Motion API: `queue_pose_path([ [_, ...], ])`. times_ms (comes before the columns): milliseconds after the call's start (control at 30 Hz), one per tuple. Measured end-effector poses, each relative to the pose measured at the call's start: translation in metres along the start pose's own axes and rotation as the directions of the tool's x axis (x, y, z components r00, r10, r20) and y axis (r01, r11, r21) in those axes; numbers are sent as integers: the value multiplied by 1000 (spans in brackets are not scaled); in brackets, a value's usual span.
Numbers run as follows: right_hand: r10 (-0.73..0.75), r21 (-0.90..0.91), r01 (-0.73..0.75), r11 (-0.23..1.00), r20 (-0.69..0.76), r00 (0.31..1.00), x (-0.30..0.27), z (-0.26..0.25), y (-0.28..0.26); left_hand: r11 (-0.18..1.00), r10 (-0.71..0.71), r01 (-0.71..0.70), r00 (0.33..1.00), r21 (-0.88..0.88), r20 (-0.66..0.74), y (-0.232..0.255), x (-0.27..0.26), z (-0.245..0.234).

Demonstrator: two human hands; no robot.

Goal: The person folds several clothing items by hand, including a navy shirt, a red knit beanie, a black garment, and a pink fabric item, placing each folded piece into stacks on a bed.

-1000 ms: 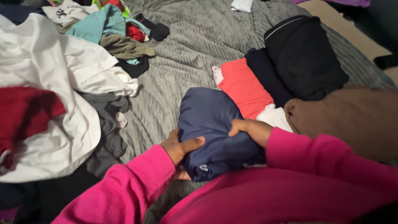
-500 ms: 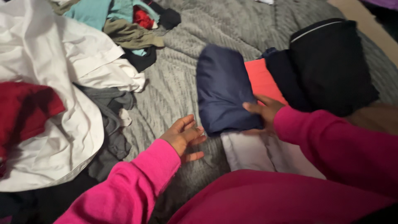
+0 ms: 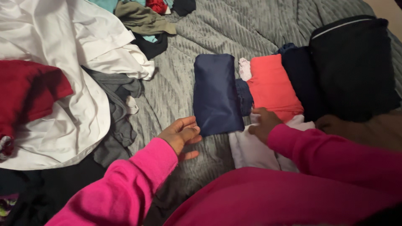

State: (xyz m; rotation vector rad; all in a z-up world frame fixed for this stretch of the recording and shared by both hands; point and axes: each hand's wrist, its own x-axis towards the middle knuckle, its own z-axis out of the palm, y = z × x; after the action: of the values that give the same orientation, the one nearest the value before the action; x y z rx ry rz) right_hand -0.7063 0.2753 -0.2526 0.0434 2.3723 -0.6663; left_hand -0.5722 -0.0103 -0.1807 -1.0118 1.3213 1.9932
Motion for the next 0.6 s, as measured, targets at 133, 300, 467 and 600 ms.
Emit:
queue_pose_path([
  [133, -168, -127, 197, 972, 208, 964, -40, -1, -30, 1000, 2, -3, 1000, 13, 12, -11, 4, 12],
  [300, -136, -210, 204, 956, 298, 945, -39, 14, -44, 994, 41, -42, 999, 100, 10, -26, -12, 11],
  [467, -252, -378, 289, 880, 145, 957, -55, 23, -48, 994, 60, -62, 998, 93, 27, -35, -38, -20],
  [600, -272, -192, 290, 938, 112, 956, -82, 18, -63, 999, -23, 25, 998, 33, -63, -38, -43, -24],
])
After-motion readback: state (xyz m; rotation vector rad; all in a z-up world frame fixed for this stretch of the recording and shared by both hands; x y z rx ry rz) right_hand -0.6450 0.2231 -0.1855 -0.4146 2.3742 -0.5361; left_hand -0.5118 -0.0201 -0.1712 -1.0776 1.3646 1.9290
